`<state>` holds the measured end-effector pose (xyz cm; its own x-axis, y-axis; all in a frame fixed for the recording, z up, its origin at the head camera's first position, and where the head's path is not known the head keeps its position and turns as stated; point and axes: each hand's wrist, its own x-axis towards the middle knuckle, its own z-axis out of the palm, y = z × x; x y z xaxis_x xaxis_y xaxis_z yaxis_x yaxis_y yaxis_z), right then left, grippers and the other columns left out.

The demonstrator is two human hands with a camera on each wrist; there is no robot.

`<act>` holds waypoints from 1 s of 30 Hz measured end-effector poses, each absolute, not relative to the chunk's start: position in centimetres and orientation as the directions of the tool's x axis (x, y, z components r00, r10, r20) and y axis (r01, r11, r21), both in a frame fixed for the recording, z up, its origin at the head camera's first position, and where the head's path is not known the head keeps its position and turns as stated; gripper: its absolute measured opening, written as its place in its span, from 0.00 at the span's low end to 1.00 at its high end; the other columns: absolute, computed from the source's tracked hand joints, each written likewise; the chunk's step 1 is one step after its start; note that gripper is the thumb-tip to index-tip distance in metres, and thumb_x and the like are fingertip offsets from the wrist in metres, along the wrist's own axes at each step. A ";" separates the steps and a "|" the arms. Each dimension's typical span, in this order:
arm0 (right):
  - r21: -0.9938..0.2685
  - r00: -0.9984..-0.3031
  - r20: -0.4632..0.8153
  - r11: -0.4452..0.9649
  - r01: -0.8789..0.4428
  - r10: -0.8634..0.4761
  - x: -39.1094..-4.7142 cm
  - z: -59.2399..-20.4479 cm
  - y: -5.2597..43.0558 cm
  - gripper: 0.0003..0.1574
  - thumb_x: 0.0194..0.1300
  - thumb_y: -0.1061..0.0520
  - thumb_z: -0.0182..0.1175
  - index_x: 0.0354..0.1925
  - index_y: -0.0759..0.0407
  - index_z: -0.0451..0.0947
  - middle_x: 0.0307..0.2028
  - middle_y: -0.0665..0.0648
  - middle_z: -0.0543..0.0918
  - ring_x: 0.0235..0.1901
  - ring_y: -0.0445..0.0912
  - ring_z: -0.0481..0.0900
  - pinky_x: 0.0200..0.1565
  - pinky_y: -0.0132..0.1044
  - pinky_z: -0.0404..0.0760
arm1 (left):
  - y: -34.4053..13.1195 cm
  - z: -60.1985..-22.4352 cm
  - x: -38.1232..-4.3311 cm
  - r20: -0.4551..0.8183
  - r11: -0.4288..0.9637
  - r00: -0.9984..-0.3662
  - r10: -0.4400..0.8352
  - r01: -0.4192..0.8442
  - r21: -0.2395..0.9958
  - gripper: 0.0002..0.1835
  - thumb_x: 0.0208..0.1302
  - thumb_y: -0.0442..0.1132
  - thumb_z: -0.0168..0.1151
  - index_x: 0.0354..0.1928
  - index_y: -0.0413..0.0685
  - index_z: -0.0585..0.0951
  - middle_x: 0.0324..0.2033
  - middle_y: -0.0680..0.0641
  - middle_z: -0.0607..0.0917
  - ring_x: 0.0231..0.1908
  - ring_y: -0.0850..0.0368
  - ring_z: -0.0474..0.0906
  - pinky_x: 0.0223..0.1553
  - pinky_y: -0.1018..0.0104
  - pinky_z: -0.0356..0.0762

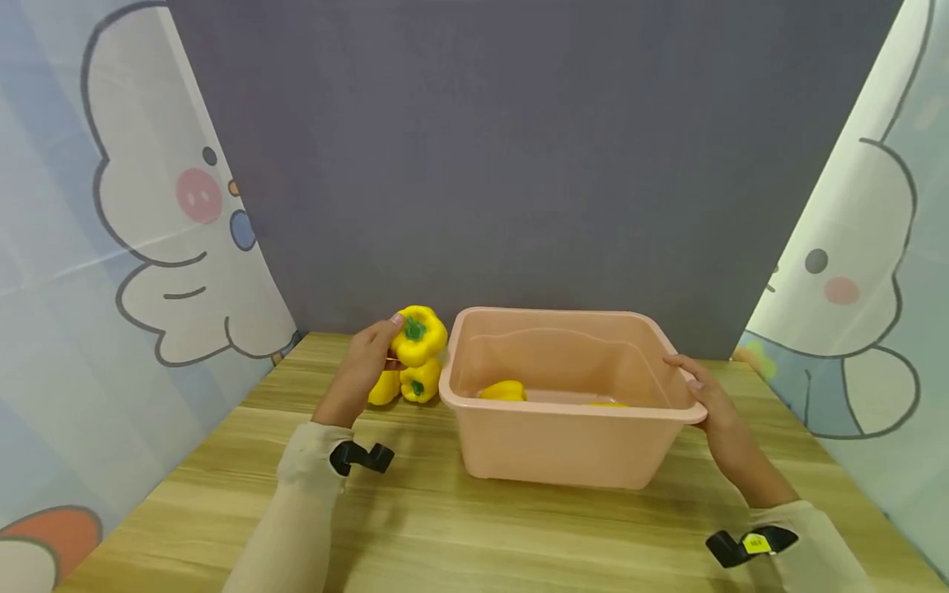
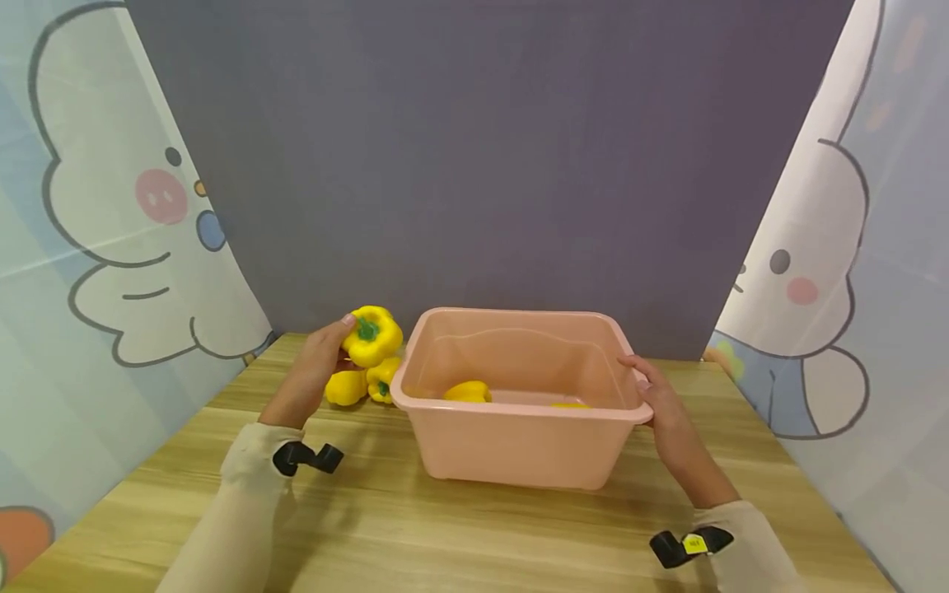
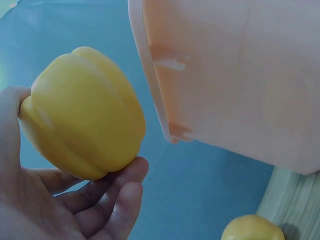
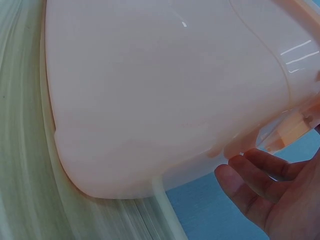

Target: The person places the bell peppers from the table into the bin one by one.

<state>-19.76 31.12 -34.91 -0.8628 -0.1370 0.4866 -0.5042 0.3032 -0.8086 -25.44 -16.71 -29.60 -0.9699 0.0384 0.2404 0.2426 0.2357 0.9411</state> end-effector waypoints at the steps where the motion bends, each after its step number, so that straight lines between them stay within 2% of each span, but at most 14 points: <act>1: -0.808 -0.862 0.487 0.303 -0.505 -0.138 -19.9 -34.9 31.1 0.28 0.81 0.51 0.30 0.72 0.51 0.63 0.63 0.45 0.66 0.48 0.39 0.76 0.40 0.33 0.78 | -16.7 -29.5 -25.4 0.240 0.233 -0.970 0.040 0.242 0.942 0.37 0.72 0.68 0.46 0.53 0.37 0.76 0.44 0.41 0.75 0.43 0.47 0.75 0.52 0.47 0.78; 12: -0.824 -0.870 0.476 0.279 -0.493 -0.130 -20.0 -34.9 30.9 0.28 0.81 0.51 0.30 0.72 0.49 0.64 0.60 0.44 0.69 0.46 0.38 0.78 0.39 0.33 0.79 | -15.4 -28.4 -25.5 0.223 0.195 -0.972 0.078 0.235 0.952 0.38 0.70 0.70 0.48 0.55 0.39 0.77 0.46 0.41 0.77 0.46 0.44 0.76 0.51 0.54 0.79; 19: -0.821 -0.870 0.473 0.288 -0.492 -0.138 -19.5 -35.0 31.3 0.29 0.82 0.50 0.30 0.73 0.51 0.61 0.63 0.44 0.67 0.47 0.39 0.78 0.40 0.33 0.78 | -14.2 -27.4 -26.1 0.229 0.230 -0.968 0.105 0.248 0.941 0.37 0.70 0.70 0.49 0.53 0.40 0.78 0.45 0.41 0.78 0.45 0.44 0.76 0.47 0.57 0.80; 30: -0.836 -0.878 0.464 0.267 -0.479 -0.121 -19.6 -34.9 31.4 0.28 0.82 0.50 0.31 0.72 0.47 0.63 0.60 0.45 0.69 0.46 0.40 0.78 0.40 0.34 0.79 | -13.5 -26.2 -26.3 0.219 0.275 -0.958 0.185 0.265 0.924 0.37 0.67 0.73 0.50 0.53 0.45 0.79 0.46 0.42 0.79 0.44 0.45 0.77 0.49 0.52 0.79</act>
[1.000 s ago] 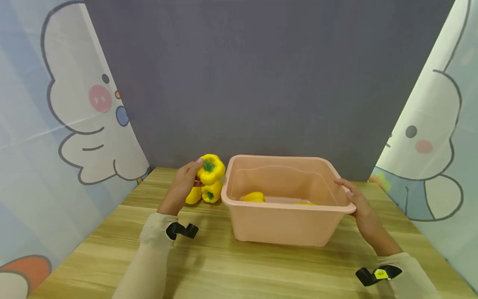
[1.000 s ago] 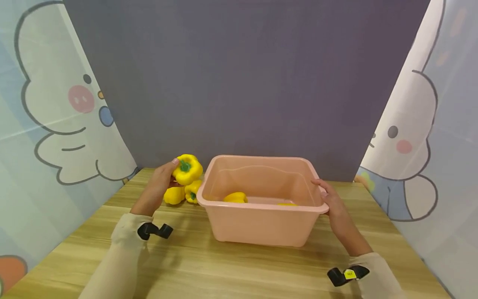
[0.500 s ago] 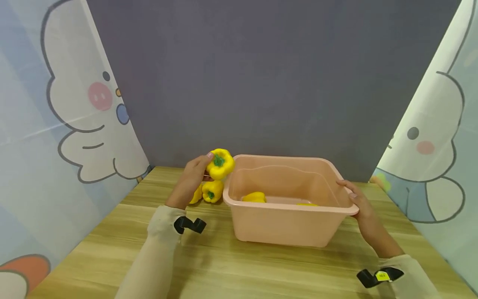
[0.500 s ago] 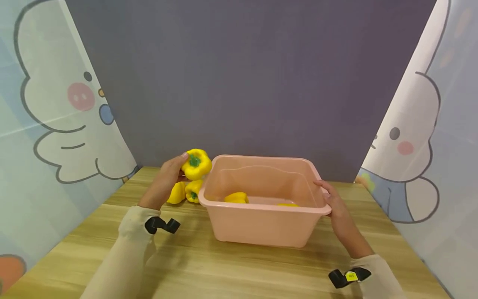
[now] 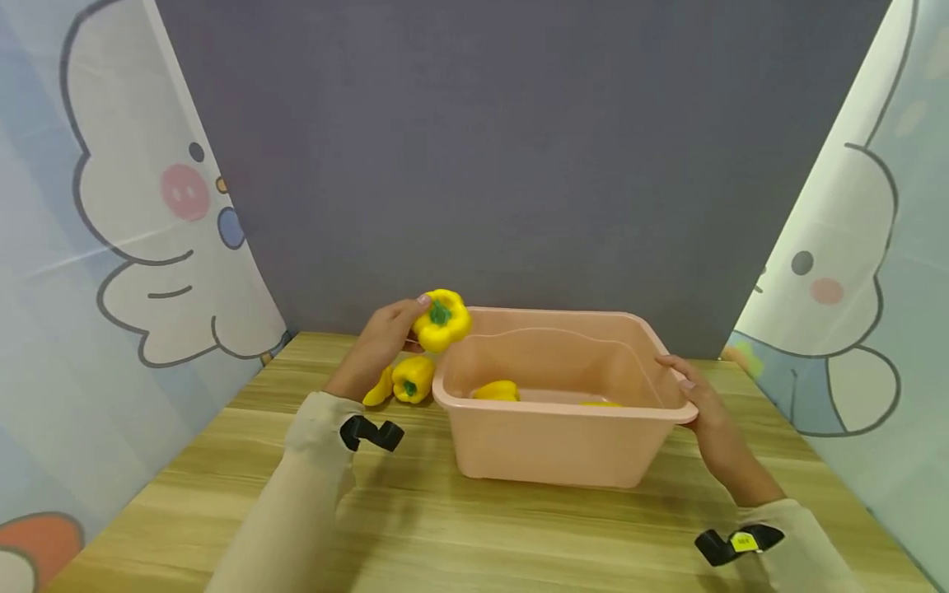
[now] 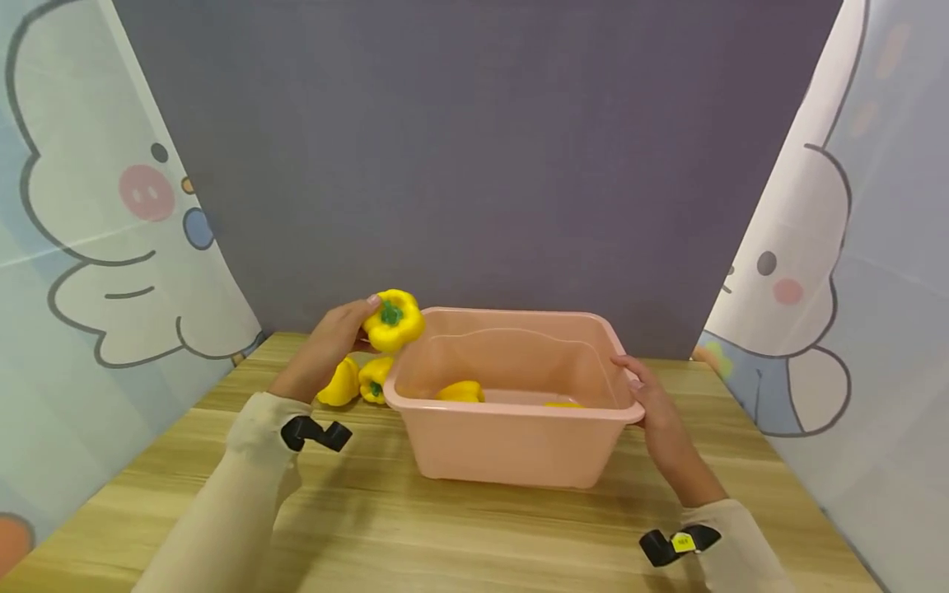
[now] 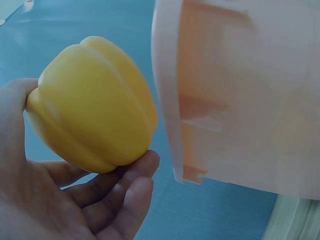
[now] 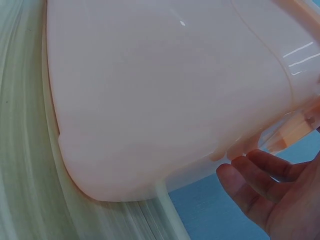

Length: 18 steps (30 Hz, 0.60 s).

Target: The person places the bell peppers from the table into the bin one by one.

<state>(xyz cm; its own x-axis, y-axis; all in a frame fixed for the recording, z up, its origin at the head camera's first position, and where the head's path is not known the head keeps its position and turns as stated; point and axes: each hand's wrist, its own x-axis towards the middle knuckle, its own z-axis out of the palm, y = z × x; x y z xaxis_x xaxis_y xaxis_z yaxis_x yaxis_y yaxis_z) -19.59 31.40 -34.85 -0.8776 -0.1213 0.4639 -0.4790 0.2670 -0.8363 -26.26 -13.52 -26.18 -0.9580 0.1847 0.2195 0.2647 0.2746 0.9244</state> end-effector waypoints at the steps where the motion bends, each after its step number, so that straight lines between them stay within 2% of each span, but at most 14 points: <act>1: -0.835 -0.876 0.466 0.266 -0.482 -0.122 -19.7 -34.9 31.3 0.28 0.82 0.50 0.31 0.72 0.47 0.64 0.60 0.44 0.69 0.46 0.39 0.78 0.40 0.33 0.79 | -13.7 -26.0 -26.2 0.215 0.286 -0.958 0.191 0.264 0.921 0.37 0.67 0.73 0.50 0.53 0.46 0.79 0.46 0.42 0.79 0.44 0.45 0.77 0.49 0.53 0.79; 9: -0.825 -0.870 0.475 0.275 -0.493 -0.136 -19.9 -35.0 30.9 0.29 0.82 0.49 0.30 0.73 0.50 0.62 0.62 0.46 0.67 0.47 0.40 0.78 0.41 0.34 0.79 | -13.6 -24.8 -26.4 0.213 0.340 -0.946 0.243 0.289 0.895 0.38 0.65 0.74 0.52 0.53 0.46 0.79 0.44 0.42 0.79 0.43 0.45 0.76 0.50 0.51 0.79; 18: -0.830 -0.871 0.475 0.264 -0.491 -0.126 -19.7 -35.0 31.0 0.29 0.82 0.49 0.30 0.73 0.48 0.63 0.62 0.46 0.68 0.47 0.39 0.78 0.40 0.33 0.79 | -13.5 -23.5 -26.7 0.191 0.361 -0.920 0.343 0.316 0.877 0.35 0.66 0.72 0.52 0.54 0.48 0.80 0.46 0.43 0.80 0.44 0.44 0.79 0.51 0.49 0.79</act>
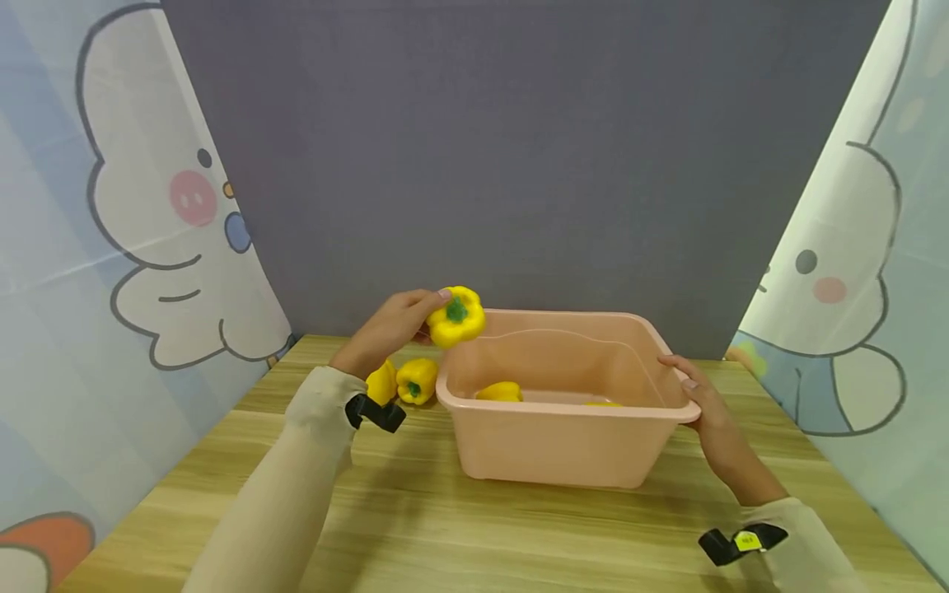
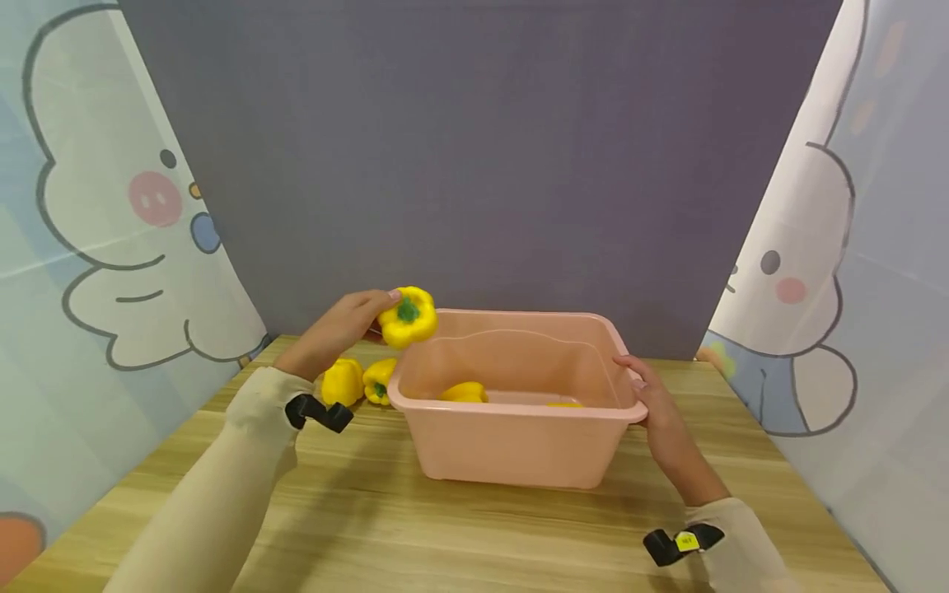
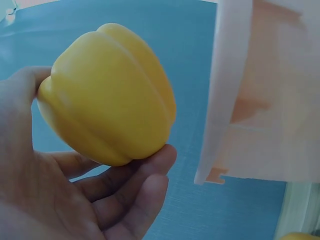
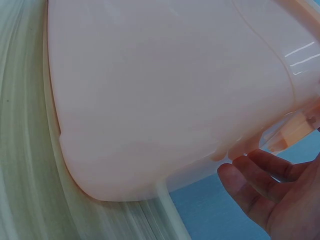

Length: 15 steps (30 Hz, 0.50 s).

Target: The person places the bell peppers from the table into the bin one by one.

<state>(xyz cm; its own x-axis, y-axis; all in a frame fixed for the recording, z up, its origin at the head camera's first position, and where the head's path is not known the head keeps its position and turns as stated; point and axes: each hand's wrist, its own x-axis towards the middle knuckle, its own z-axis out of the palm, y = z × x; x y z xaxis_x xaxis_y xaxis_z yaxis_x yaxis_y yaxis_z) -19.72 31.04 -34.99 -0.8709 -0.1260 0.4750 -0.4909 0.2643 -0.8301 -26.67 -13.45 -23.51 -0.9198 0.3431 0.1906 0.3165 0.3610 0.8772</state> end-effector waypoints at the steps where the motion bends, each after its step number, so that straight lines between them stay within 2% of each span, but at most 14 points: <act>1: -0.831 -0.871 0.476 0.260 -0.492 -0.126 -19.8 -35.0 31.1 0.29 0.82 0.49 0.30 0.73 0.48 0.63 0.61 0.45 0.68 0.47 0.39 0.78 0.40 0.33 0.79 | -13.4 -23.4 -26.7 0.190 0.365 -0.917 0.350 0.320 0.874 0.35 0.66 0.72 0.52 0.53 0.48 0.80 0.47 0.43 0.81 0.44 0.45 0.79 0.50 0.50 0.79; 7: -0.830 -0.869 0.479 0.256 -0.495 -0.125 -20.0 -34.9 31.1 0.29 0.82 0.49 0.30 0.73 0.48 0.63 0.60 0.44 0.69 0.47 0.39 0.78 0.40 0.33 0.78 | -12.9 -22.2 -26.7 0.155 0.423 -0.912 0.380 0.320 0.848 0.32 0.68 0.70 0.52 0.53 0.49 0.81 0.47 0.44 0.81 0.45 0.45 0.80 0.48 0.55 0.80; 15: -0.831 -0.869 0.478 0.257 -0.494 -0.127 -20.0 -35.0 31.1 0.28 0.82 0.49 0.30 0.72 0.48 0.63 0.61 0.44 0.69 0.47 0.38 0.77 0.40 0.33 0.78 | -11.9 -21.8 -27.6 0.085 0.500 -0.903 0.421 0.309 0.809 0.31 0.67 0.68 0.55 0.56 0.51 0.81 0.49 0.47 0.81 0.46 0.50 0.79 0.50 0.56 0.79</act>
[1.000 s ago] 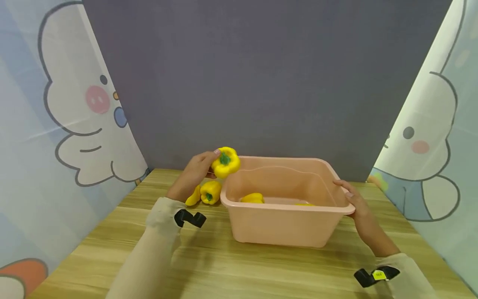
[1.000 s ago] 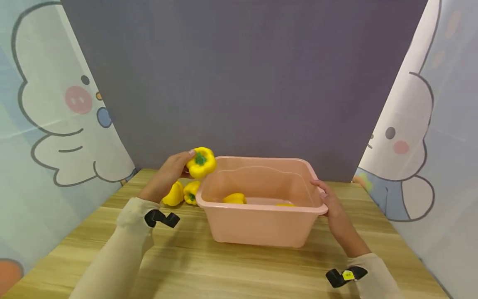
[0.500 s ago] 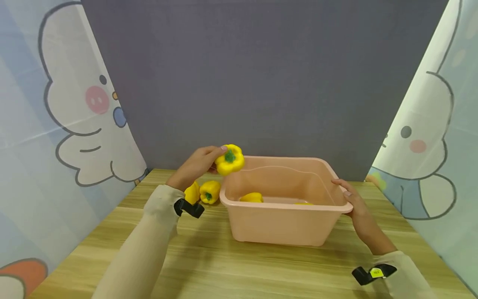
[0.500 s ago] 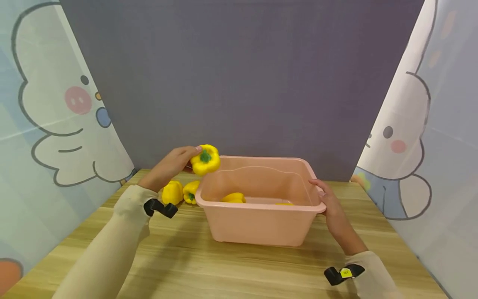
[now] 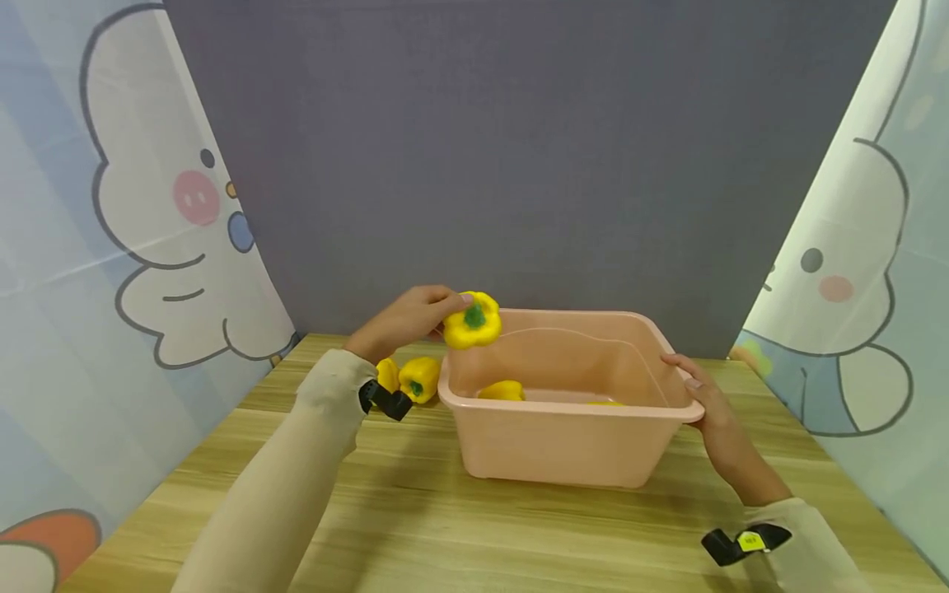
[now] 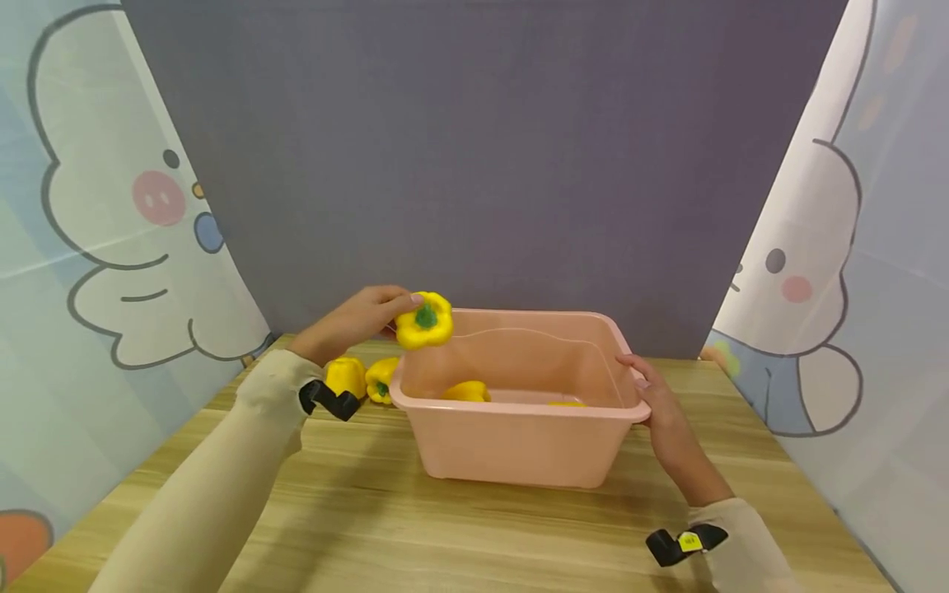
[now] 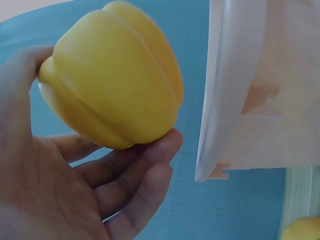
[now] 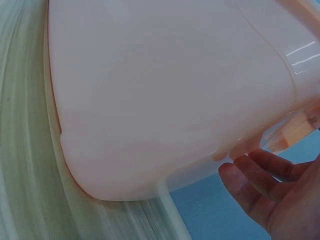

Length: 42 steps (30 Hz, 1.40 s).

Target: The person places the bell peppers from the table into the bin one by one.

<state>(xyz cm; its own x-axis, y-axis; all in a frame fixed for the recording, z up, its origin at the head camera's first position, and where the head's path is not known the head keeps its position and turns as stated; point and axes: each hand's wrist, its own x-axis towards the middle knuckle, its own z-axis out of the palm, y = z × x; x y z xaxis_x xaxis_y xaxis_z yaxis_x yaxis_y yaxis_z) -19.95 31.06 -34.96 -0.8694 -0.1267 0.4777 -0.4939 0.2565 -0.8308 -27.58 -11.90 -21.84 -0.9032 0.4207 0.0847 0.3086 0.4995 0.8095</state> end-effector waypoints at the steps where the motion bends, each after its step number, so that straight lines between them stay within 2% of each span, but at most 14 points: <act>1: -0.831 -0.869 0.479 0.255 -0.495 -0.127 -20.0 -34.9 31.1 0.28 0.82 0.49 0.30 0.72 0.48 0.64 0.60 0.44 0.69 0.47 0.38 0.77 0.40 0.33 0.78 | -11.8 -21.8 -27.6 0.080 0.512 -0.902 0.424 0.313 0.800 0.31 0.67 0.68 0.56 0.56 0.51 0.81 0.49 0.48 0.81 0.46 0.50 0.79 0.50 0.56 0.79; 10: -0.825 -0.864 0.486 0.255 -0.504 -0.133 -20.2 -35.0 31.0 0.28 0.82 0.49 0.30 0.72 0.49 0.63 0.58 0.46 0.71 0.46 0.40 0.78 0.40 0.33 0.78 | -10.7 -21.3 -27.4 0.074 0.587 -0.889 0.452 0.359 0.726 0.32 0.62 0.71 0.58 0.54 0.54 0.81 0.51 0.53 0.82 0.50 0.54 0.78 0.50 0.56 0.79; 18: -0.833 -0.875 0.467 0.266 -0.484 -0.129 -20.1 -35.5 30.9 0.29 0.82 0.47 0.29 0.72 0.49 0.62 0.60 0.45 0.69 0.47 0.39 0.77 0.41 0.34 0.78 | -10.2 -21.0 -27.3 0.025 0.648 -0.887 0.462 0.357 0.673 0.37 0.58 0.76 0.58 0.57 0.58 0.80 0.52 0.55 0.81 0.44 0.51 0.80 0.49 0.51 0.77; 26: -0.833 -0.871 0.477 0.255 -0.491 -0.120 -19.9 -35.3 31.1 0.29 0.82 0.47 0.30 0.72 0.48 0.62 0.58 0.46 0.70 0.46 0.39 0.78 0.40 0.33 0.78 | -9.1 -20.1 -27.6 0.032 0.653 -0.855 0.518 0.420 0.630 0.33 0.62 0.72 0.58 0.57 0.56 0.81 0.51 0.54 0.81 0.43 0.49 0.79 0.47 0.52 0.76; 33: -0.832 -0.872 0.475 0.263 -0.488 -0.114 -19.8 -35.2 31.0 0.29 0.82 0.48 0.30 0.73 0.48 0.62 0.59 0.45 0.70 0.47 0.39 0.77 0.41 0.33 0.77 | -8.0 -20.0 -27.9 -0.021 0.664 -0.831 0.555 0.427 0.614 0.31 0.62 0.69 0.60 0.56 0.55 0.81 0.49 0.54 0.82 0.46 0.54 0.78 0.48 0.56 0.75; 38: -0.829 -0.870 0.480 0.266 -0.493 -0.116 -19.8 -35.1 30.9 0.29 0.82 0.48 0.29 0.73 0.50 0.62 0.59 0.46 0.70 0.47 0.40 0.77 0.41 0.33 0.77 | -7.2 -19.7 -28.0 -0.058 0.680 -0.805 0.591 0.457 0.573 0.31 0.62 0.68 0.61 0.57 0.55 0.81 0.46 0.54 0.83 0.47 0.55 0.77 0.51 0.56 0.74; 42: -0.833 -0.872 0.476 0.261 -0.488 -0.112 -19.8 -35.0 31.0 0.29 0.81 0.47 0.29 0.72 0.49 0.63 0.59 0.46 0.70 0.47 0.40 0.77 0.41 0.33 0.77 | -6.5 -19.2 -28.2 -0.085 0.693 -0.778 0.622 0.497 0.523 0.33 0.63 0.67 0.61 0.62 0.53 0.79 0.51 0.54 0.81 0.52 0.55 0.75 0.56 0.55 0.72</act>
<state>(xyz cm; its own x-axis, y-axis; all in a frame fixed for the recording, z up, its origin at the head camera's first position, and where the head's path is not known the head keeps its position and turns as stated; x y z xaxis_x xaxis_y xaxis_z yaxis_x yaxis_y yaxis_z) -19.82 31.00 -35.05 -0.8723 -0.1118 0.4759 -0.4879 0.2615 -0.8328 -28.16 -6.53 -19.22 -0.7781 0.6223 -0.0854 0.4965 0.6927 0.5231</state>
